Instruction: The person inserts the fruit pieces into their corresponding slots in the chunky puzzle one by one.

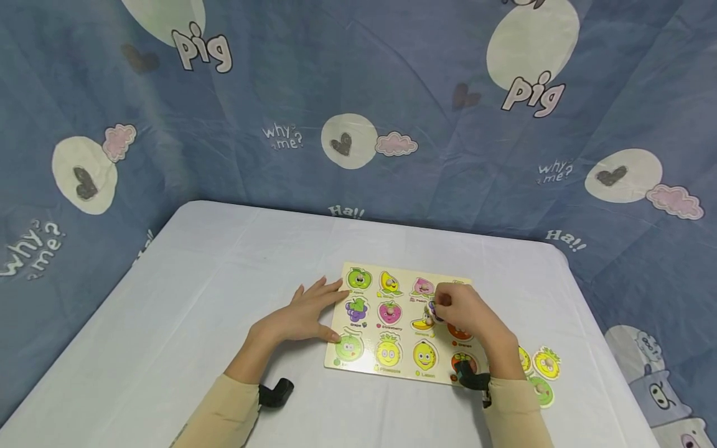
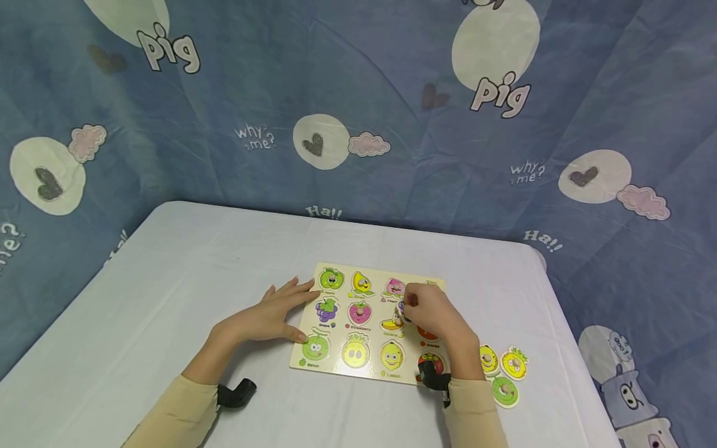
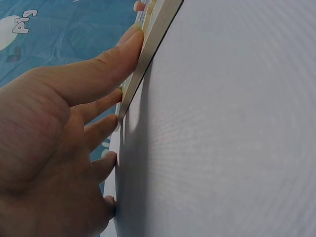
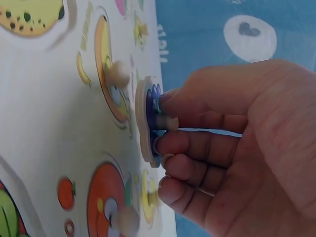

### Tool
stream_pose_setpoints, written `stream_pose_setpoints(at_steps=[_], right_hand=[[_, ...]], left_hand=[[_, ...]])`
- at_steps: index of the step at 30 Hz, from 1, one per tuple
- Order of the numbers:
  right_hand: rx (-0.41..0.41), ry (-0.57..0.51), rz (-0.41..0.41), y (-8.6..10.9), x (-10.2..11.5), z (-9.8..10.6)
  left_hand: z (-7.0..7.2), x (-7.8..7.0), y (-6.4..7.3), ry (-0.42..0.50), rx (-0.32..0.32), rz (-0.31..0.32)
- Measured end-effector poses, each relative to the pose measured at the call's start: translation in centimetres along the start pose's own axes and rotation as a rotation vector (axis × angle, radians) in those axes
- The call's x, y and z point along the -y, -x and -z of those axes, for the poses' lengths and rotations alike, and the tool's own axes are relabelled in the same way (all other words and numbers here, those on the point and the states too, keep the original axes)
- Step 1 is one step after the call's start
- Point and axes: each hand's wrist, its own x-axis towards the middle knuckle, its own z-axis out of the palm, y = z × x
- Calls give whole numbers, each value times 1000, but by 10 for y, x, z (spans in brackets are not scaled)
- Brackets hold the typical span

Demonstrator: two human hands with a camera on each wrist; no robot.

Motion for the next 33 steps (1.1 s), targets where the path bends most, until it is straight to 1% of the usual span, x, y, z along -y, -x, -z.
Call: stream_pose_setpoints(at_steps=[5, 8, 12, 18, 24, 33], right_hand=[[11, 9, 8, -2, 8, -4], [12, -2, 2, -3, 12, -7], [11, -11, 6, -4, 16, -11], [16, -9, 18, -7, 23, -18], [12, -18, 20, -8, 33, -21], [10, -21, 49, -14, 38, -28]], left_hand=[[-1, 0, -1, 0, -5, 0], [-1, 1, -1, -8, -1, 5], [-1, 1, -2, -6, -5, -3], [0, 0, 0, 0, -4, 0], [1, 1, 1, 10, -4, -12], [1, 1, 0, 10, 1, -15]])
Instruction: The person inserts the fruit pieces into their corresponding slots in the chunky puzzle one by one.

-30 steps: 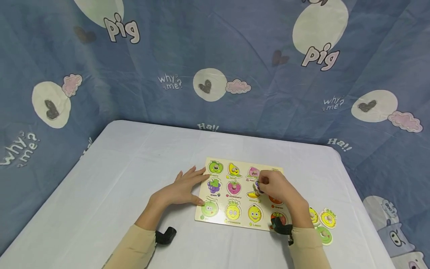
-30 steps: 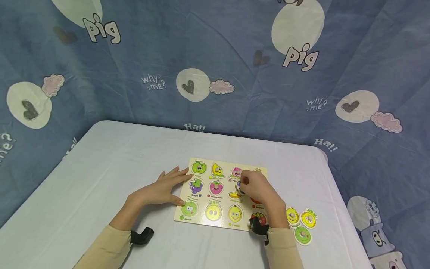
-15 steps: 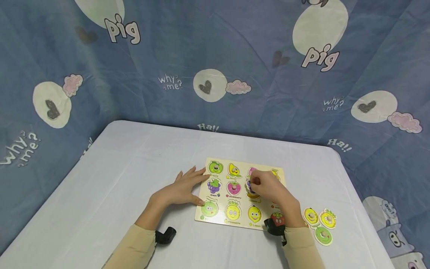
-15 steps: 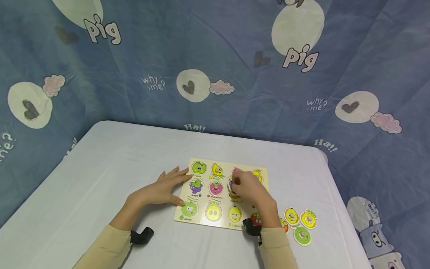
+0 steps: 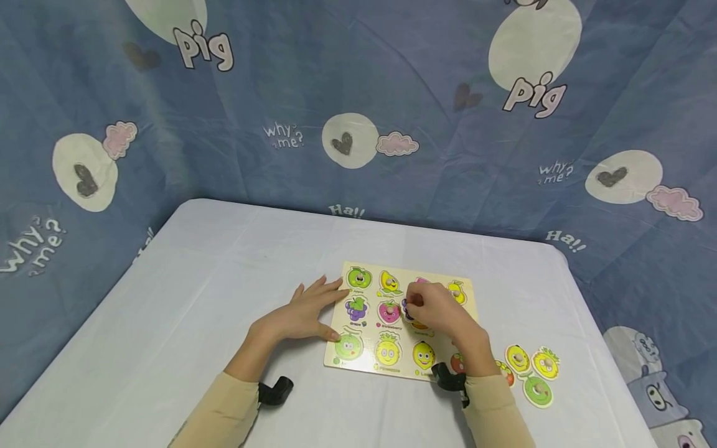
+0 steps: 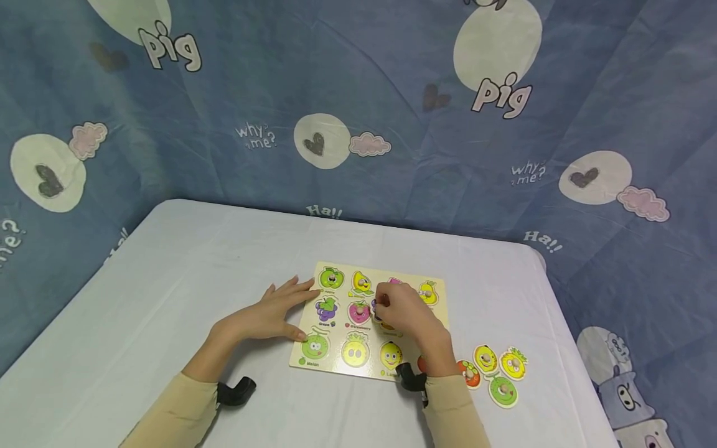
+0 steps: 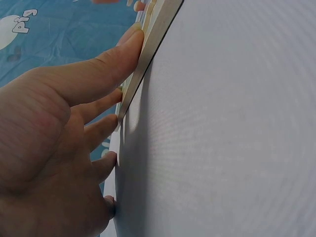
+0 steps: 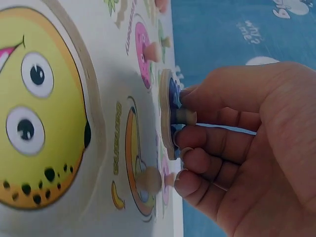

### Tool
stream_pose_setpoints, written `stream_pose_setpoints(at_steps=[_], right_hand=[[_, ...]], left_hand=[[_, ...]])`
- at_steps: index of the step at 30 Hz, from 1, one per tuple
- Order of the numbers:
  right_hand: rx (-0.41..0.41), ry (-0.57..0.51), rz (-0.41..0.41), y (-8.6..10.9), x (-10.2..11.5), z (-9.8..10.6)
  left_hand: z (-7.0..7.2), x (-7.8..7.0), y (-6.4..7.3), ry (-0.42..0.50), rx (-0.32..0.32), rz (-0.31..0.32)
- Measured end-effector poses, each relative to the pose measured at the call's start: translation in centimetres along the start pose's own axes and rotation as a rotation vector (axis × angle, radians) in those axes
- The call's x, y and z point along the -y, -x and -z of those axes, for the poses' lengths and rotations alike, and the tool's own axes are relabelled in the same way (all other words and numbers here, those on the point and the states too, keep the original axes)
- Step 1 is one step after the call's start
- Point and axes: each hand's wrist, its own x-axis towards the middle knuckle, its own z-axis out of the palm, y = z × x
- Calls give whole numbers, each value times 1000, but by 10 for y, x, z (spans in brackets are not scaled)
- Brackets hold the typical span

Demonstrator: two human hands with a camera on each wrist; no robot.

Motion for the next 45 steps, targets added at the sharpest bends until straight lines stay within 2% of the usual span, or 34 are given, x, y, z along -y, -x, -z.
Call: stream_pose_setpoints(at_steps=[14, 33, 45], right_hand=[[-14, 44, 111, -7, 13, -11], [30, 27, 122, -17, 36, -21], [45, 50, 183, -25, 44, -29]], left_hand=[[0, 3, 0, -1, 0, -32], [-1, 5, 0, -17, 7, -45], [2, 4, 1, 2, 15, -49]])
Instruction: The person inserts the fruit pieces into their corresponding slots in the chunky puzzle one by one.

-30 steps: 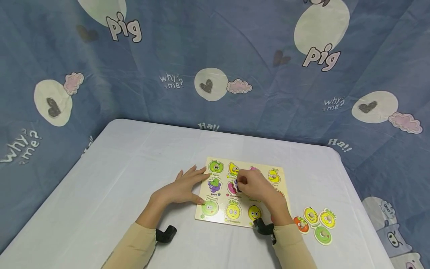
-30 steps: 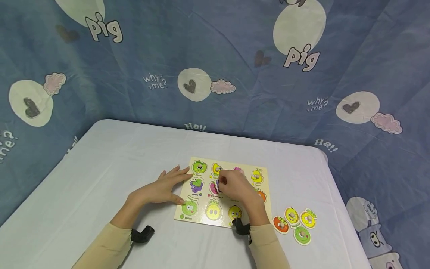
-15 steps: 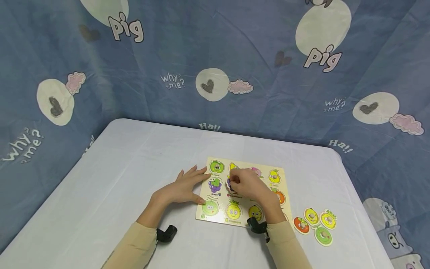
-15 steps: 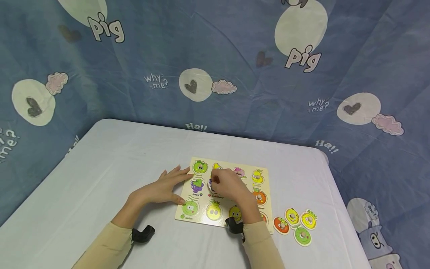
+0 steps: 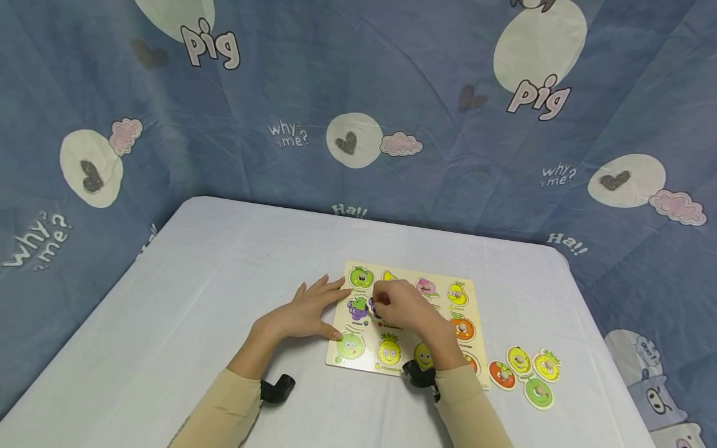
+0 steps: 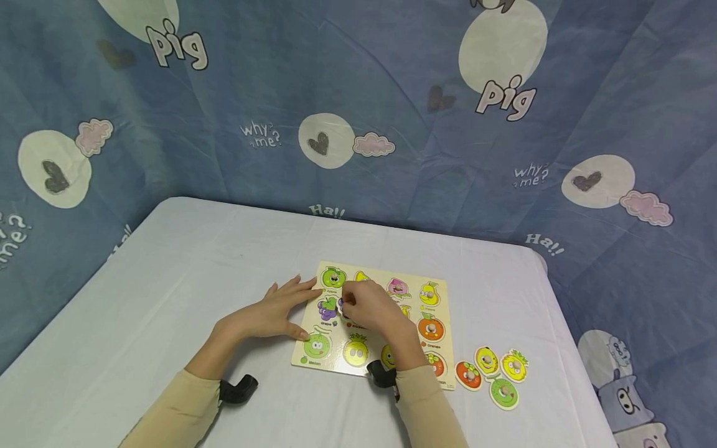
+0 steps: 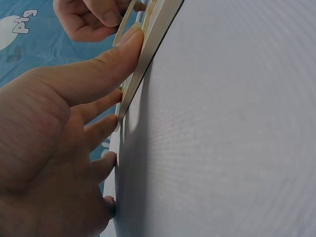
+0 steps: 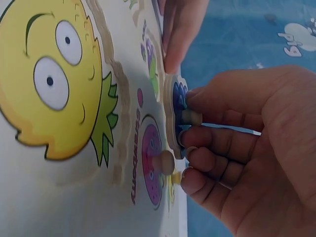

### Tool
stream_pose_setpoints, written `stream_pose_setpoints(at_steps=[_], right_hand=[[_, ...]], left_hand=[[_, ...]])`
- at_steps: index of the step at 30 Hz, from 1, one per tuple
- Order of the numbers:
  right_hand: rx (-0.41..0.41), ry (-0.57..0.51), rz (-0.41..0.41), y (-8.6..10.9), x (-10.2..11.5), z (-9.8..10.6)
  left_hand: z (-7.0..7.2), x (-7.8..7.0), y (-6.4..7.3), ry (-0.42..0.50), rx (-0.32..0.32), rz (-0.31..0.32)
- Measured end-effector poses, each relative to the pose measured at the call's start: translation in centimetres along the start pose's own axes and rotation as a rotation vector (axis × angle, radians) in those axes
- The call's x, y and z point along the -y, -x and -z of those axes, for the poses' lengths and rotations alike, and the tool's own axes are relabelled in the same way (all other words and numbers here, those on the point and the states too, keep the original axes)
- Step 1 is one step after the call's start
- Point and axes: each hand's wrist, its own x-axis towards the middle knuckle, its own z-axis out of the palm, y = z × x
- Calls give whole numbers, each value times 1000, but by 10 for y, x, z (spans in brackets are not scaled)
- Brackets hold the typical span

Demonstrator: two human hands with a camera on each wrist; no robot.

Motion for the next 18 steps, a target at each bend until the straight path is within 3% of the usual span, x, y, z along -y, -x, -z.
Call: stream_pose_setpoints(at_steps=[12, 18], right_hand=[[43, -24, 33, -10, 8, -9], [71, -29, 13, -12, 10, -12]], left_hand=[[1, 1, 1, 8, -1, -7], [0, 2, 0, -6, -2, -11]])
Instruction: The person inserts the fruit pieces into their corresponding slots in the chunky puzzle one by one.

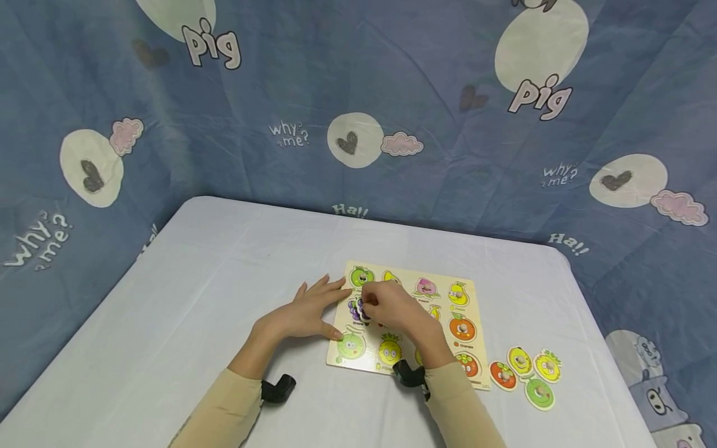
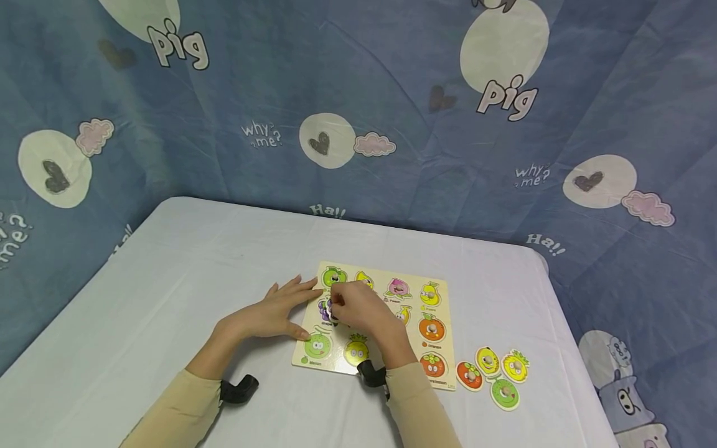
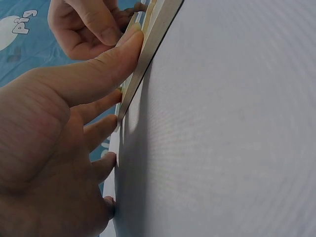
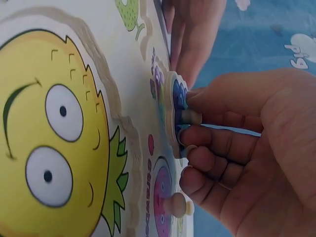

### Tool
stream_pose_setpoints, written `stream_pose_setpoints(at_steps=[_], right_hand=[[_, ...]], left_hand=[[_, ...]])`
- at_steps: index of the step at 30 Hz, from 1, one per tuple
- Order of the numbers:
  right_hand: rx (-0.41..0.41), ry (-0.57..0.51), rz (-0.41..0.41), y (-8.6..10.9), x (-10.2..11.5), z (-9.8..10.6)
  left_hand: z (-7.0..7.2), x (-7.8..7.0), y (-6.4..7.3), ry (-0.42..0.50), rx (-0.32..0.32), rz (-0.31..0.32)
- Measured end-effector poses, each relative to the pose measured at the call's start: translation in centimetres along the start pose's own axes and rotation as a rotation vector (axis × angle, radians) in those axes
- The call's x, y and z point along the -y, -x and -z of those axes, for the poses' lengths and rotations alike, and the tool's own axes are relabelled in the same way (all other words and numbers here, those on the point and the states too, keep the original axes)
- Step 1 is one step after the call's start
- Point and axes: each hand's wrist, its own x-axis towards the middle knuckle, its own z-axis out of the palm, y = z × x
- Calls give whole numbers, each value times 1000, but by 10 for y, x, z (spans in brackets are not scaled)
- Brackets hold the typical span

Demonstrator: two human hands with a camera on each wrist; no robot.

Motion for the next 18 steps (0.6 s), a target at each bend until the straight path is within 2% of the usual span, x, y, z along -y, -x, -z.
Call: stream_pose_setpoints(at_steps=[9, 18], right_hand=[[-26, 54, 19, -6, 5, -4], [-9, 71, 29, -12, 9, -9]], left_hand=[[1, -1, 0, -11, 6, -10], [2, -1, 1, -11, 6, -12]])
